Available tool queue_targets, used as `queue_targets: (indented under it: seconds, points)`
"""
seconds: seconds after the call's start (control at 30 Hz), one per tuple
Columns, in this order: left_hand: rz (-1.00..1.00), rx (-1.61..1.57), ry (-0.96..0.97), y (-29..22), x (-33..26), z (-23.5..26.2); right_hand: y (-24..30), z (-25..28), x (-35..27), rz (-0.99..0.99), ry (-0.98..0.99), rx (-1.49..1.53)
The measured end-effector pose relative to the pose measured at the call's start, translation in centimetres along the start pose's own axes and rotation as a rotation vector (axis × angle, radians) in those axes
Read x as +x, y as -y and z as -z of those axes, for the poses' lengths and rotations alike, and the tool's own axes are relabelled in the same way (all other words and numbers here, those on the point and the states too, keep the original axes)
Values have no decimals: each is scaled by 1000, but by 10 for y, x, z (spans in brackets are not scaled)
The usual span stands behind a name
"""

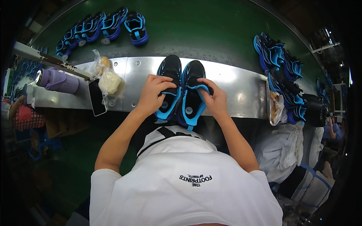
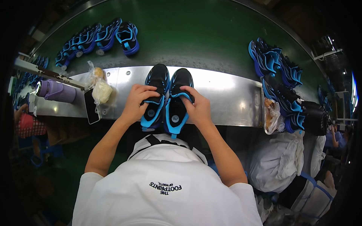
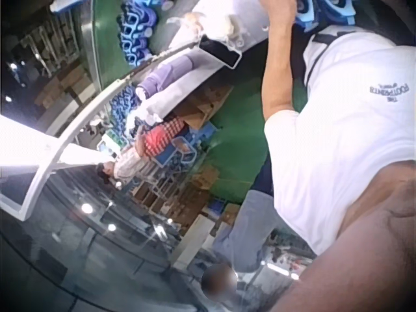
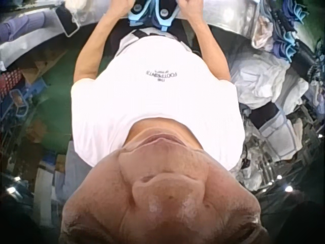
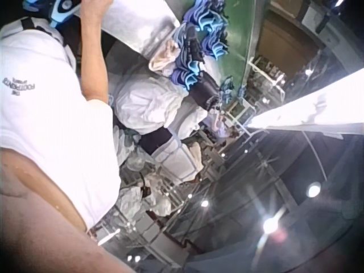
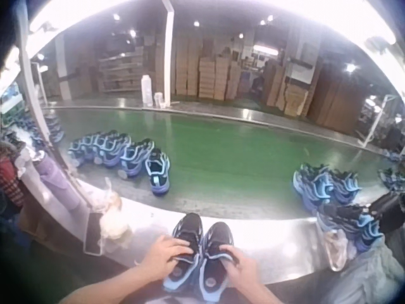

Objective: The person picks up a pair of blue and black athletic shoes and uses their hands to wipe and smooth the interior and exterior surfaces before placing them back on the workbench.

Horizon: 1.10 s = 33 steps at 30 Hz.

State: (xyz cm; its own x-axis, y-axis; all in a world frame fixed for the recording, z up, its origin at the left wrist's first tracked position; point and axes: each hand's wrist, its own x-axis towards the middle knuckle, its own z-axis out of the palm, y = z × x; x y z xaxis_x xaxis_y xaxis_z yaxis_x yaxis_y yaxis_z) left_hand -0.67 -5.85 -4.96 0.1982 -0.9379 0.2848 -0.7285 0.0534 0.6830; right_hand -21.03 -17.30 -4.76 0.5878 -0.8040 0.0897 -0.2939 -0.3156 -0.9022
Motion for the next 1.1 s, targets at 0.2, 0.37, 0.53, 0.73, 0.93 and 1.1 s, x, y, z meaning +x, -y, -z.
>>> queue_targets:
  seconds: [0.2, 0.37, 0.53, 0.73, 0.93, 1.1]
  points:
    - [-164, 207, 19, 0, -11, -5, 15, 14, -9, 208, 173, -257]
    - [-273, 372, 209, -13, 5, -9, 20, -2, -17, 489, 198, -609]
    - [-340, 448, 257, -8, 1, -12, 14, -17, -23, 405, 111, -571]
    - [-42, 70, 45, -23, -1, -1, 29, -10, -21, 155, 63, -172]
    - [-257, 148, 55, -3, -10, -5, 6, -4, -21, 403, 165, -323]
    - [-319, 291, 103, -10, -9, -9, 9, -9, -23, 508, 174, -531]
